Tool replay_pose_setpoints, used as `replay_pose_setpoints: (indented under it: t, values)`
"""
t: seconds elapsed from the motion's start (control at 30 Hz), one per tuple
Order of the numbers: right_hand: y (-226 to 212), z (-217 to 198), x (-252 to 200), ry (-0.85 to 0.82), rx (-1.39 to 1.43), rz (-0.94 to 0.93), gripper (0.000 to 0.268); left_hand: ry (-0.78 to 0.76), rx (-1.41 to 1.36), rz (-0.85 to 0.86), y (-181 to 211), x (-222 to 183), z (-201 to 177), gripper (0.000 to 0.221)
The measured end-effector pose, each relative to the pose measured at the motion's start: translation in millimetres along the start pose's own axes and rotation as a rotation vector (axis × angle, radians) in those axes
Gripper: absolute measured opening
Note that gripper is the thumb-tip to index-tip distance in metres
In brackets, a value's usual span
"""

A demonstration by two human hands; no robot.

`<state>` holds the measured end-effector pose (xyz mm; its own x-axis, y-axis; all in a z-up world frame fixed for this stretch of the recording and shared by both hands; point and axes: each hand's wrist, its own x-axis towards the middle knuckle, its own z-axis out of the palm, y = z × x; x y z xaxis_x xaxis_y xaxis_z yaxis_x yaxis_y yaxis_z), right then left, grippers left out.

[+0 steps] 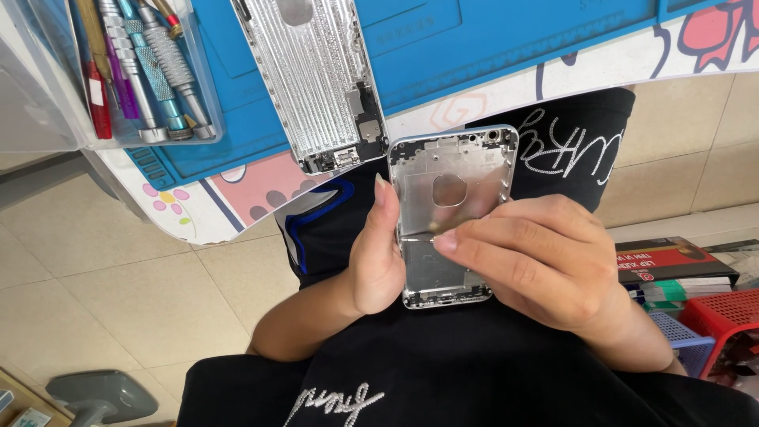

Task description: Using a thin tool to pry components from the inside of a mobile phone chassis.

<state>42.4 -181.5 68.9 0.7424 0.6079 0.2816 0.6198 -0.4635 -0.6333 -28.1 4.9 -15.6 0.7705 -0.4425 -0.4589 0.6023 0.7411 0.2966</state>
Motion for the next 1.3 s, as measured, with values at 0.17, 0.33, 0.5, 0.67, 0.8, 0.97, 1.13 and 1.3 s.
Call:
replay_pose_setpoints:
  t: [0.17,0.33,0.5,0.67,0.8,0.97,1.13,1.3]
  values:
    - [-1,-1,0,0.001,0.012,0.004,0.034,-0.036,0.01,0.029,-5,-1,-5,0.059]
    - [2,0,-7,-0.002,0.01,0.007,0.036,-0.003,-0.029,0.037,-5,0,-1,0.058]
    - [0,1,-1,0.016,0.022,0.018,0.034,-0.014,-0.009,0.033,-5,-1,-3,0.057]
    - [2,-1,-7,0.014,0.04,0.014,0.034,-0.007,-0.009,0.046,-10,0,-8,0.057]
    - [0,-2,-2,0.031,0.084,0.027,0.034,0.001,-0.064,0.027,-7,-1,-3,0.056]
    - [-6,-9,5,0.048,0.103,0.058,0.036,-0.042,-0.007,-0.007,3,0,3,0.066]
    - [-11,-14,4,0.08,0.09,0.124,0.037,-0.25,0.024,-0.011,19,6,23,0.081]
    - [-11,-20,-1,0.094,0.032,0.182,0.037,-0.307,0.18,0.046,20,9,20,0.067]
